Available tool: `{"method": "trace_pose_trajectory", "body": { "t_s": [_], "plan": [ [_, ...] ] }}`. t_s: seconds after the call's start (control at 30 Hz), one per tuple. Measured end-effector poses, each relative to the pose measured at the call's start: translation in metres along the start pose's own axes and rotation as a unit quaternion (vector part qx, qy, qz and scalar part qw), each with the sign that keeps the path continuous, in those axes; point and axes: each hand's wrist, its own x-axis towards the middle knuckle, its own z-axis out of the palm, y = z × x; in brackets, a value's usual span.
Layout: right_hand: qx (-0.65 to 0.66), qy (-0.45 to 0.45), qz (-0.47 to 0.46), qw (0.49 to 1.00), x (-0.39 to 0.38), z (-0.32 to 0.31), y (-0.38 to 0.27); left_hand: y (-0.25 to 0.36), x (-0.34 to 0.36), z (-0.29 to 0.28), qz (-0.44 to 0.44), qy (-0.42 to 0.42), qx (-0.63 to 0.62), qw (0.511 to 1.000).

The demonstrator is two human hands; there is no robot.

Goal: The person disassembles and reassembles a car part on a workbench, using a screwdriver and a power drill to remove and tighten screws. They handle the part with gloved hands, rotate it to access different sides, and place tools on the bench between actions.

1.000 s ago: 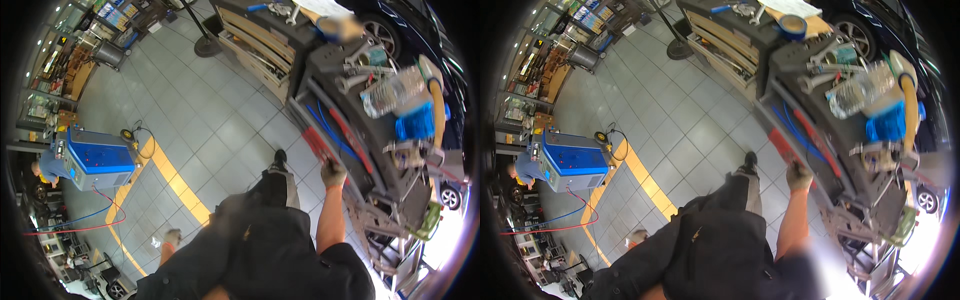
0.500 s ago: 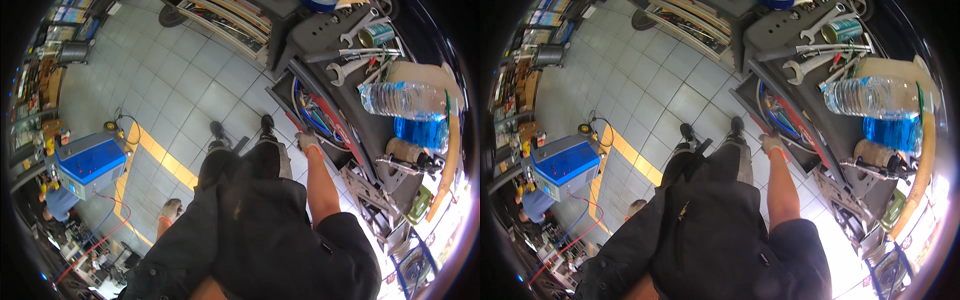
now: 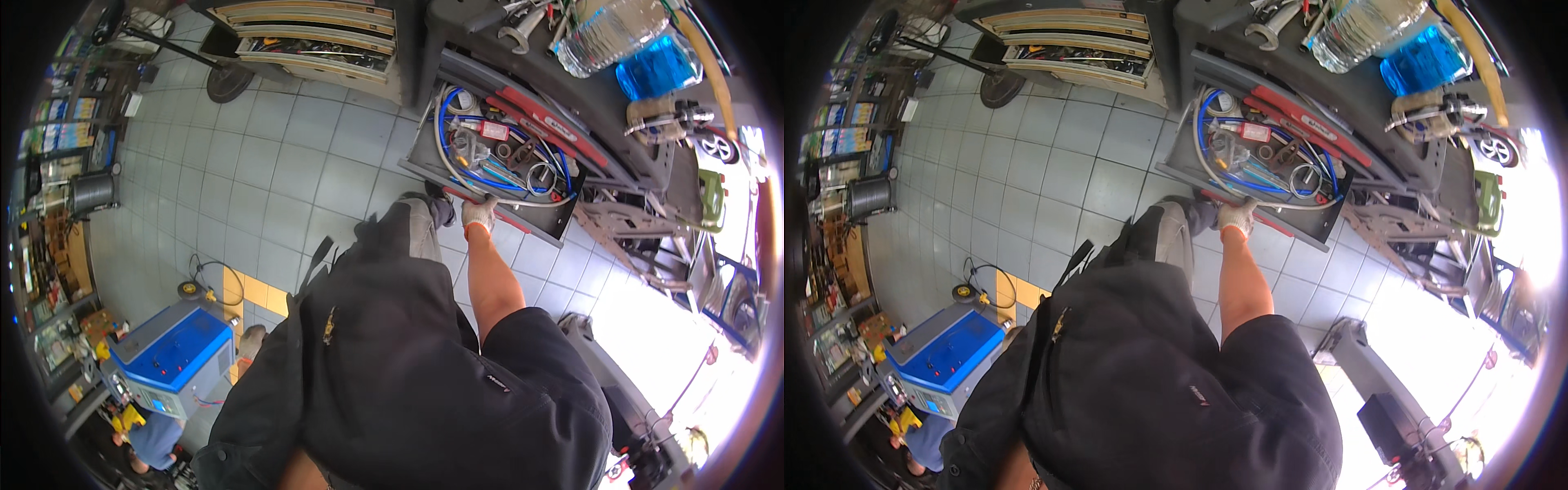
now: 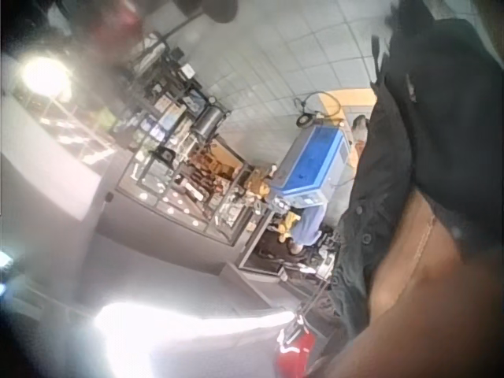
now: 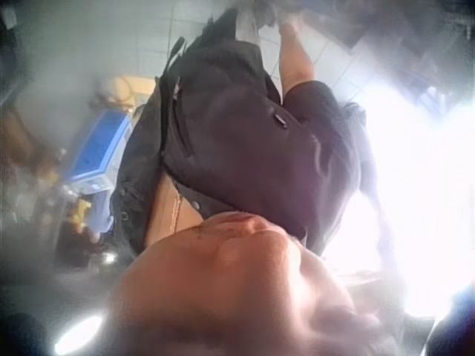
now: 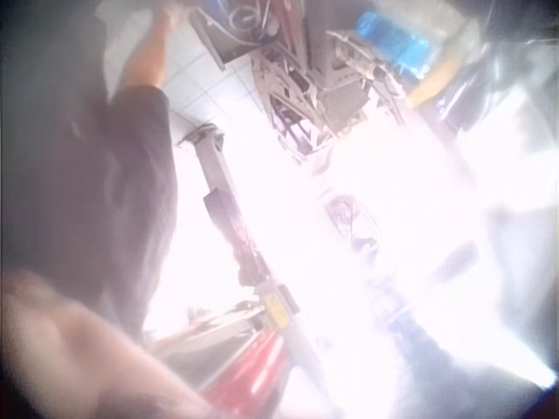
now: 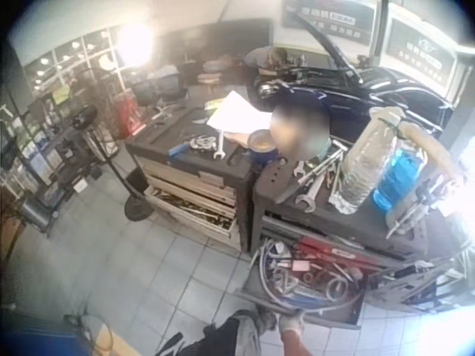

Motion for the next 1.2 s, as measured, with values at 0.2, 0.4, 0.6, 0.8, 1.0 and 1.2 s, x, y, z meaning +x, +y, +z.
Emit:
{"method": "trace_pose_trajectory", "body": {
  "t_s": [0.2,0.4,0.6,0.8,1.0,1.2],
  "plan": [
    [-0.038,-0.016,-0.006,0.999,-0.059,0.005,0.038,-0.047,0.005,-0.048,-0.027,-0.056,0.07,0.996],
    [-0.028,0.069,-0.097,0.992,0.012,-0.01,-0.002,-0.032,-0.009,-0.066,-0.044,-0.061,0.072,0.995],
    [-0.235,-0.029,-0.026,0.971,0.105,0.018,-0.004,0.004,-0.037,-0.06,-0.071,-0.016,0.02,0.997],
    [-0.537,-0.082,-0.346,0.765,0.145,0.018,-0.027,-0.013,-0.071,0.04,-0.226,0.024,-0.174,0.958],
    [-0.243,-0.362,-0.312,0.844,0.118,0.079,-0.209,0.072,-0.145,0.219,-0.227,0.056,-0.075,0.969],
    [-0.189,-0.603,-0.203,0.748,0.036,0.052,-0.329,0.204,-0.246,0.324,-0.269,0.116,-0.196,0.936]
  ]
}}
